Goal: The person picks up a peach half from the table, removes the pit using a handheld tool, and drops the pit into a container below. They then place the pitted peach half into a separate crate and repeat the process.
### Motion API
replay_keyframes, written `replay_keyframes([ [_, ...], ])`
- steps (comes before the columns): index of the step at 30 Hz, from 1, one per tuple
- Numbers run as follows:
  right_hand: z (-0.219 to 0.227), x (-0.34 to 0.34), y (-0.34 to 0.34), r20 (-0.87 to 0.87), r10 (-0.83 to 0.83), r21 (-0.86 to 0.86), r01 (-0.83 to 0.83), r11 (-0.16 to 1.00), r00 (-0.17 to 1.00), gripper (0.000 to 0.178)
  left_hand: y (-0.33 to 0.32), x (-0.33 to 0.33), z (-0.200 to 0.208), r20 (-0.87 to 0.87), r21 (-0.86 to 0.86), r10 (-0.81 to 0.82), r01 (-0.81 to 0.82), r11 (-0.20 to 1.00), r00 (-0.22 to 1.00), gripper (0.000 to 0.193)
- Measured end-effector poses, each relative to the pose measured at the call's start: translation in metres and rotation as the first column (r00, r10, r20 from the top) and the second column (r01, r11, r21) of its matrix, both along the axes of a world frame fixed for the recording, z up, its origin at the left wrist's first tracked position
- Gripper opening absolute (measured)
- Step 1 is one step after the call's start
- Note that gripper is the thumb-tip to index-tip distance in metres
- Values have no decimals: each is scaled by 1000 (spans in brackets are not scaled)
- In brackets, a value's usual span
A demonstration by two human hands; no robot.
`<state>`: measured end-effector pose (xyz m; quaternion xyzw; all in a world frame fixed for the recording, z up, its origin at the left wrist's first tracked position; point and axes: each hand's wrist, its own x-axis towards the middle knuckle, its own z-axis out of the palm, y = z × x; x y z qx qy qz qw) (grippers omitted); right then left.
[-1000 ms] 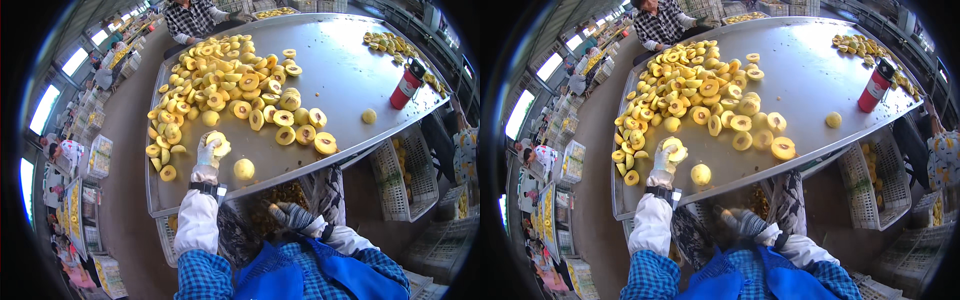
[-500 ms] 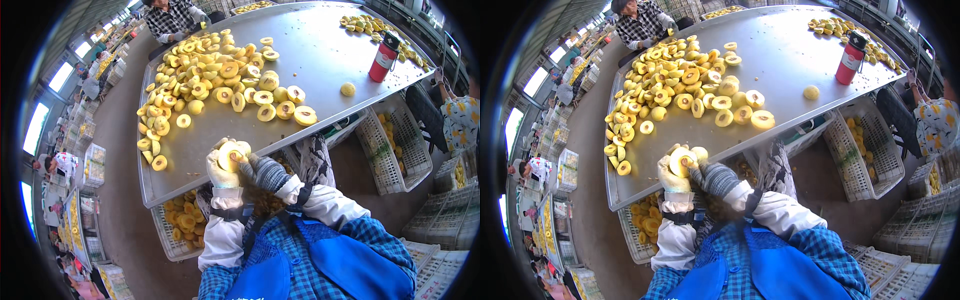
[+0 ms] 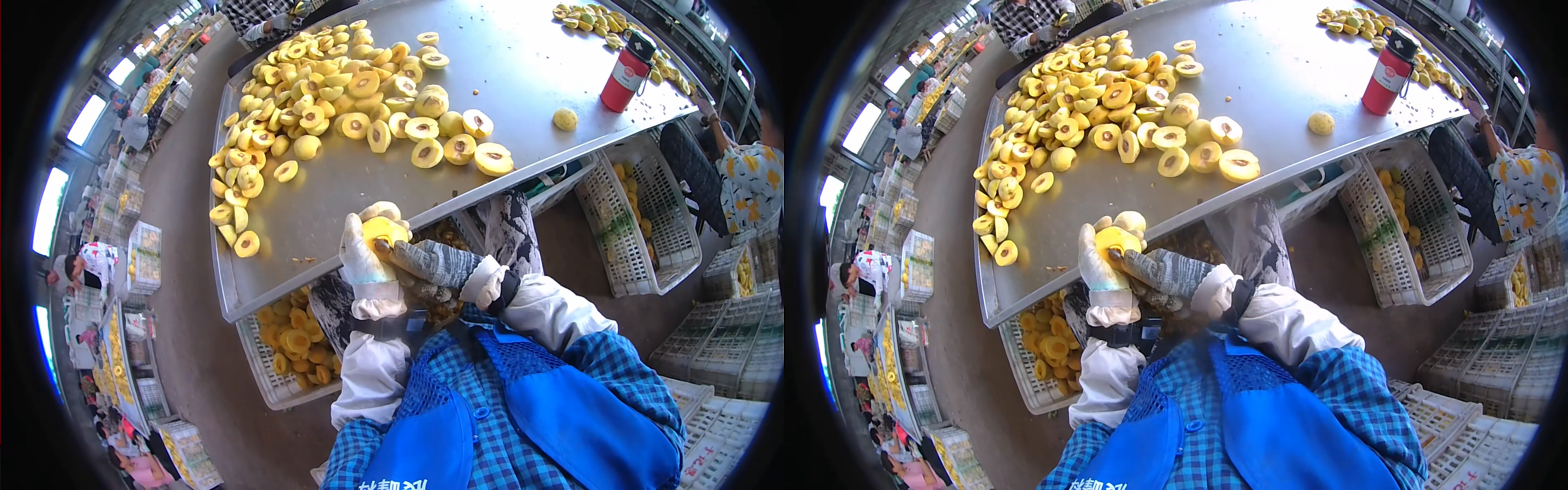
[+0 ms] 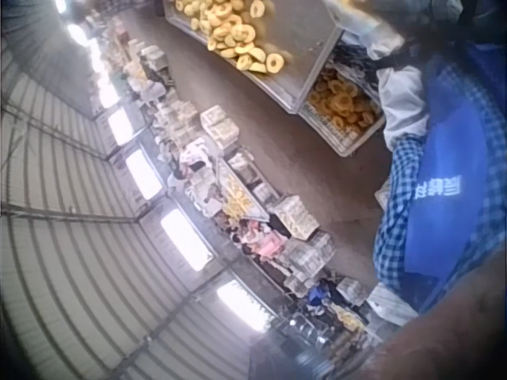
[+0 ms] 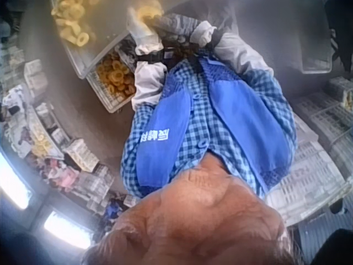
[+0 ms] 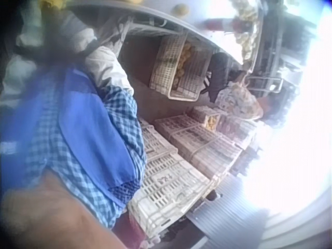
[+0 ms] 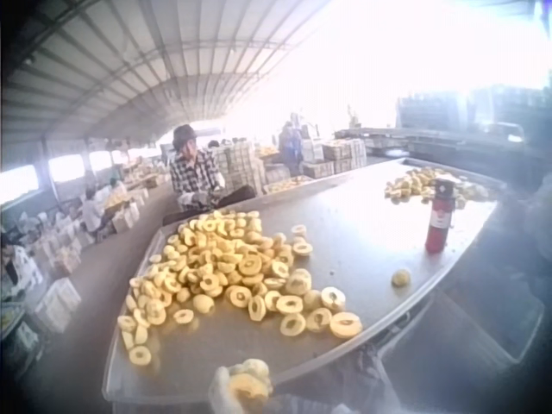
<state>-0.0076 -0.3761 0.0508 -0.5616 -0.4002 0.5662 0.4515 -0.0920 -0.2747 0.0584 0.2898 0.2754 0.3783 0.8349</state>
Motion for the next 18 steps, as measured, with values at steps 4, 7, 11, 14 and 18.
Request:
replay_keyframes([
  [4, -21, -3, 1, 348, -271, 653, -24, 757, 897, 39, 0, 1, 4, -114, -17, -15, 13, 1000, 993, 37],
  [7, -22, -8, 1, -24, -32, 125, 35, 992, 999, 44, -9, -5, 18, -67, -217, -18, 3, 976, 998, 37],
  [11, -16, -12, -9, 133, 79, 169, -101, 980, 988, 52, 15, -34, 8, -152, -61, 90, -100, 993, 984, 30],
  [14, -55, -2, -27, 712, 114, -188, 32, 982, 693, 46, 75, -137, -36, -396, 918, 812, 203, 341, 428, 39],
  [18, -48, 2, -37, 599, 356, -384, -133, 914, 717, 52, 64, -115, 7, -235, 614, 970, 783, 102, 57, 51],
])
